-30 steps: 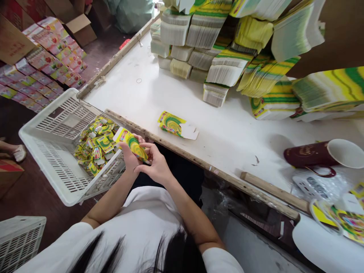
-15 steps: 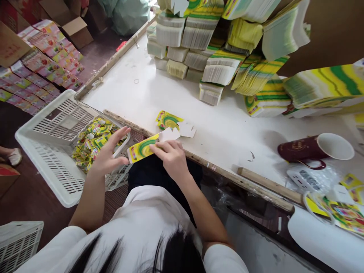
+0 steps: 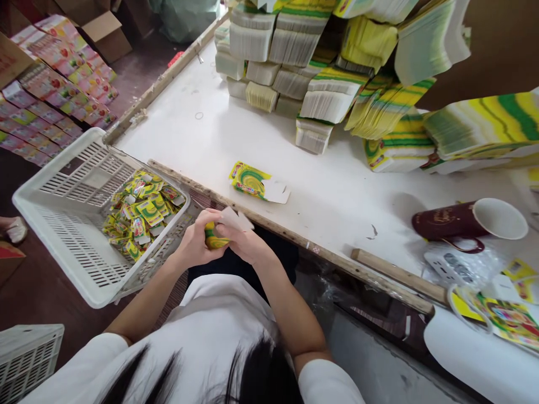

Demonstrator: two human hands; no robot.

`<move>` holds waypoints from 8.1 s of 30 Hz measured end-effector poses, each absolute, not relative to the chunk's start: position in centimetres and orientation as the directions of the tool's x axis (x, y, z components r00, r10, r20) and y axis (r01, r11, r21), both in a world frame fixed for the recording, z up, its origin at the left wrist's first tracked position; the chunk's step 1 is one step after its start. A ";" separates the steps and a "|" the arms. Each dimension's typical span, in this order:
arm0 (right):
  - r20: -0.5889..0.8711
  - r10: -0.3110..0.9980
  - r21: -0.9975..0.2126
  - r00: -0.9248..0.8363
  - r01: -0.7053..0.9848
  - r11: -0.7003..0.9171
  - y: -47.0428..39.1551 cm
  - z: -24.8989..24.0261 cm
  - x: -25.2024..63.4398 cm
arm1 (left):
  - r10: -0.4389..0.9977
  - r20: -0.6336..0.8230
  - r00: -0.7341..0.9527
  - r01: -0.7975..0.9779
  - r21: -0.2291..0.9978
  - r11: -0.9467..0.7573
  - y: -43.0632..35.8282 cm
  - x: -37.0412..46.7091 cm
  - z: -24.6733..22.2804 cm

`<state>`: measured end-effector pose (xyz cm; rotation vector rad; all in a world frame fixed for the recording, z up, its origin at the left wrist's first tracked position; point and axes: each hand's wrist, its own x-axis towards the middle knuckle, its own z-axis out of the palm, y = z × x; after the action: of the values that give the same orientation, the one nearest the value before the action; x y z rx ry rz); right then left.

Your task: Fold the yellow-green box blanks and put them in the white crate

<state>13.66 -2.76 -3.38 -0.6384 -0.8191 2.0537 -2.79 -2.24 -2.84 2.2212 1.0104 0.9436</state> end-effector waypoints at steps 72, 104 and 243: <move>-0.383 0.845 -0.541 -0.374 -0.650 -0.534 -3.6 -6.3 14.4 | 0.715 0.593 0.370 0.621 0.415 -0.665 -1.4 -2.7 -3.4; -0.090 0.948 -0.947 -0.306 -0.269 -0.177 -4.1 -5.4 14.1 | 0.802 0.160 0.575 0.614 0.564 -0.553 -1.4 -3.3 -2.7; 0.332 0.910 -0.884 -0.249 0.252 0.392 -3.4 -5.7 15.8 | 0.904 0.180 0.388 0.672 0.616 -0.411 -1.5 -4.8 -2.1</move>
<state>15.76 -3.39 -5.73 -1.0230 -1.7337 0.8991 -4.84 -1.48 -2.14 2.2048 1.3541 0.6969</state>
